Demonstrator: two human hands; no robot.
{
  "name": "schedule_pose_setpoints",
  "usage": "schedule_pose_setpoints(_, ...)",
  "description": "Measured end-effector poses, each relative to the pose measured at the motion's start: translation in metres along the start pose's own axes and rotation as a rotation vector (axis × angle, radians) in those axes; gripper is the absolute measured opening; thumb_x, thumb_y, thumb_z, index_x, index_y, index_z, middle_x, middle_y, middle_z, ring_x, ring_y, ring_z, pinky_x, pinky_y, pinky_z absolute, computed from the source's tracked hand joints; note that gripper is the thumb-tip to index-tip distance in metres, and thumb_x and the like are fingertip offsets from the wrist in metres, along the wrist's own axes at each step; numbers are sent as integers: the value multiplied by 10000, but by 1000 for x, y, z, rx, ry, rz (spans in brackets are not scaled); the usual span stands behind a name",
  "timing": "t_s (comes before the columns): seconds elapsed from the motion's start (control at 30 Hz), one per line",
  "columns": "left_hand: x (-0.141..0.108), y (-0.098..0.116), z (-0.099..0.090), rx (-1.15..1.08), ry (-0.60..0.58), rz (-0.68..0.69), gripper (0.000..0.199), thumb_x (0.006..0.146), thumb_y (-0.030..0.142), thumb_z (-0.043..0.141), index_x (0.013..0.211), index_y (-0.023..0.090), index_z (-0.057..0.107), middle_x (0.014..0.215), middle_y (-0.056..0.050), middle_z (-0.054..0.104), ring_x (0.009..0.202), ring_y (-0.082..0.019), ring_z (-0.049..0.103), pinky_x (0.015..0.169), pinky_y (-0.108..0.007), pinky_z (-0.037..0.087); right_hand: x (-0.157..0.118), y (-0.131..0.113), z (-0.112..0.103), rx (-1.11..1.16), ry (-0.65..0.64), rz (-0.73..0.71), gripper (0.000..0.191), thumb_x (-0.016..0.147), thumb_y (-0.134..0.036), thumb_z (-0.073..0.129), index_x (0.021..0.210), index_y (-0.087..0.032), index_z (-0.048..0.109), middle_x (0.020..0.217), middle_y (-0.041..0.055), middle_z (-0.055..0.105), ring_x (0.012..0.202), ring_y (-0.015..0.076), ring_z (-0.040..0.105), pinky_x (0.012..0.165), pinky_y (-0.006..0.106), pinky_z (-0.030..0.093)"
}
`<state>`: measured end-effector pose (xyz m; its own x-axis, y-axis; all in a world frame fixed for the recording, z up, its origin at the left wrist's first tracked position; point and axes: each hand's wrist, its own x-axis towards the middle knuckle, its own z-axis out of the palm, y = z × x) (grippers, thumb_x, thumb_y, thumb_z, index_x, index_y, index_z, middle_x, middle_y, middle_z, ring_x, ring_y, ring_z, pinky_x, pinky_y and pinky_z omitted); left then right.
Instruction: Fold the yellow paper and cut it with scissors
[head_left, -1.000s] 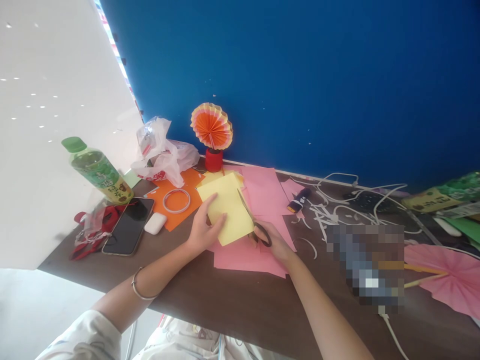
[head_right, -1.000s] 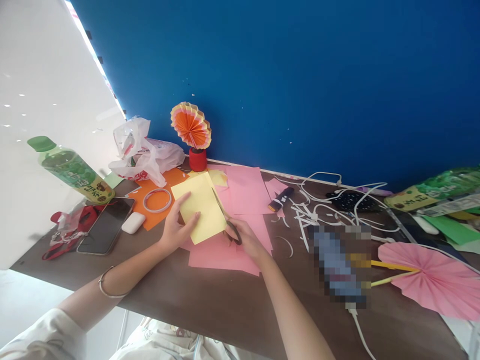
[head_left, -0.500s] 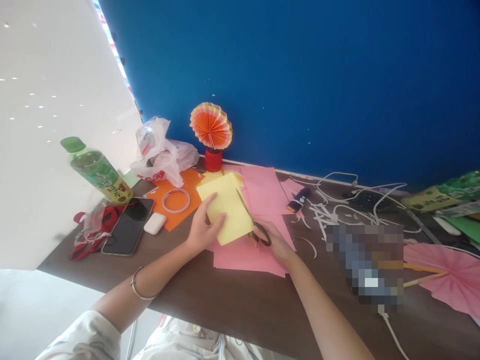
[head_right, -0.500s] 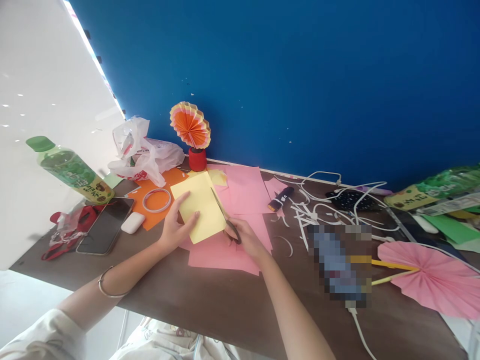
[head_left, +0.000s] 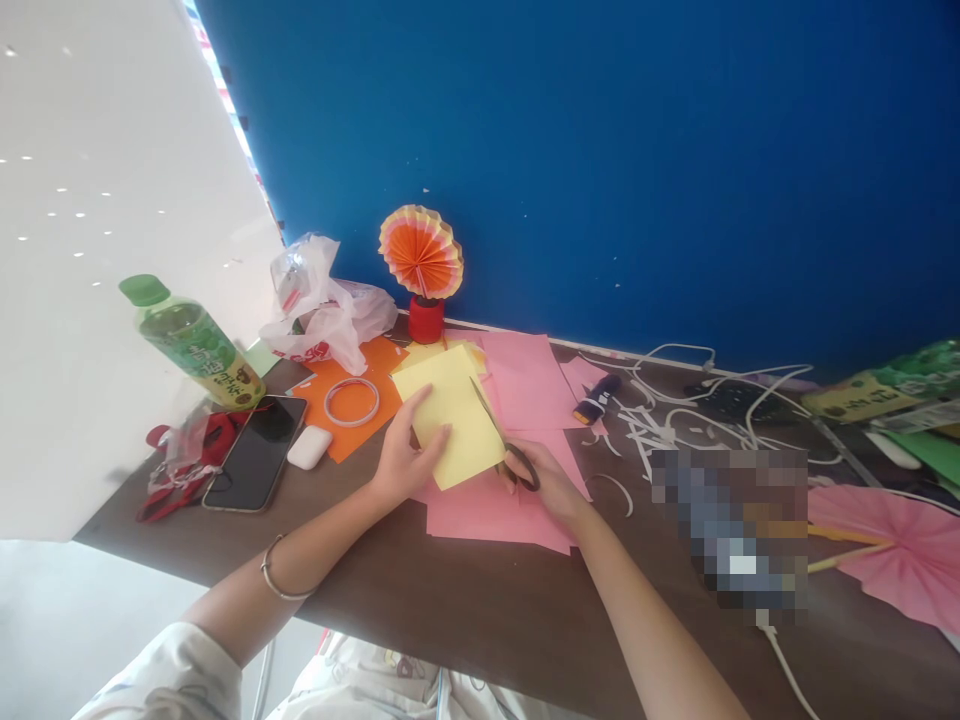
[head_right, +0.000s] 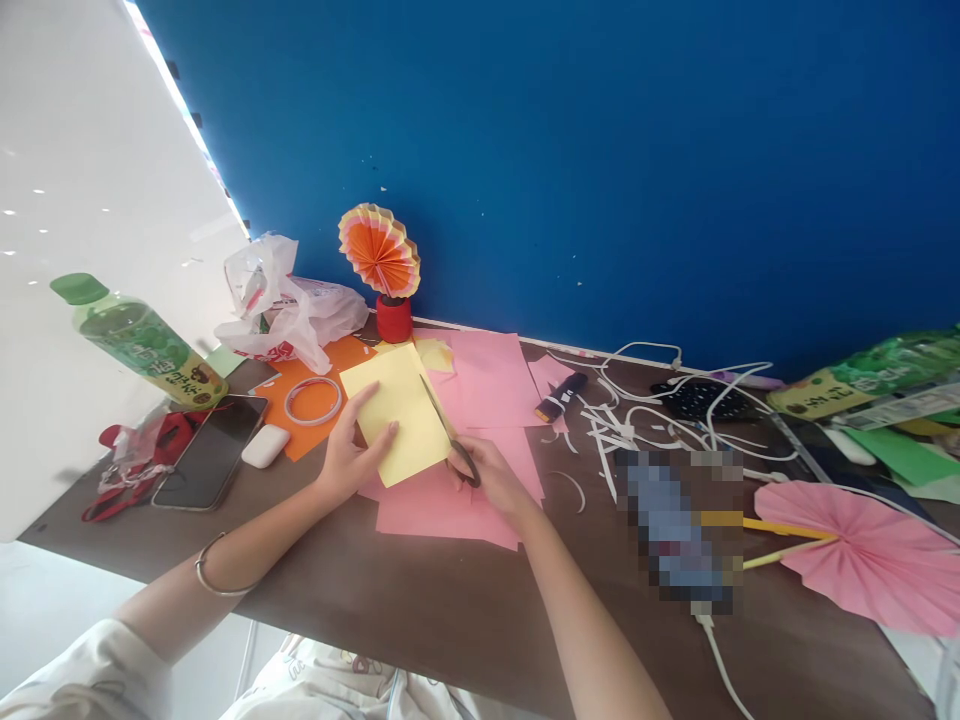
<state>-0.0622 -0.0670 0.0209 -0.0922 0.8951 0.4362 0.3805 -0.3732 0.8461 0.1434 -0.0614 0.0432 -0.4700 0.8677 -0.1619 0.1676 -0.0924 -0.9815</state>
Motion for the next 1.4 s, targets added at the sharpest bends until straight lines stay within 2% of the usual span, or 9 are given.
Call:
schedule_pose_setpoints(0.83, 2, -1, -1, 4, -5, 2, 505, 814, 323, 542, 1281, 206, 388, 1272, -118, 499, 1157, -235, 497, 941, -380, 441, -1, -1, -1, 19, 17, 10, 388, 800, -508, 522, 594, -187, 449, 519, -44, 396, 471, 92, 387, 509, 249, 327)
schedule_pose_setpoints(1.0, 1, -2, -1, -21, -69, -14, 510, 814, 320, 543, 1287, 219, 382, 1270, -111, 502, 1156, -235, 498, 943, -386, 440, -2, -3, 1, 29, 40, -5, 390, 754, -558, 542, 651, -186, 493, 526, -38, 402, 486, 112, 412, 506, 263, 346)
schedule_pose_setpoints(1.17, -1, -3, 0, -43, -140, -21, 513, 810, 318, 548, 1286, 218, 384, 1273, -118, 499, 1146, -234, 506, 923, -369, 455, -1, 0, -1, -2, 110, -17, 409, 745, -582, 535, 584, -211, 475, 538, -13, 419, 550, 143, 431, 548, 284, 403)
schedule_pose_setpoints(1.4, -1, 2, -1, -6, -140, 4, 516, 805, 302, 556, 1286, 220, 389, 1273, -116, 498, 1135, -224, 514, 932, -363, 446, 1, 8, -3, -4, 138, -8, 369, 750, -565, 541, 633, -215, 536, 576, 9, 466, 633, 181, 484, 606, 307, 437)
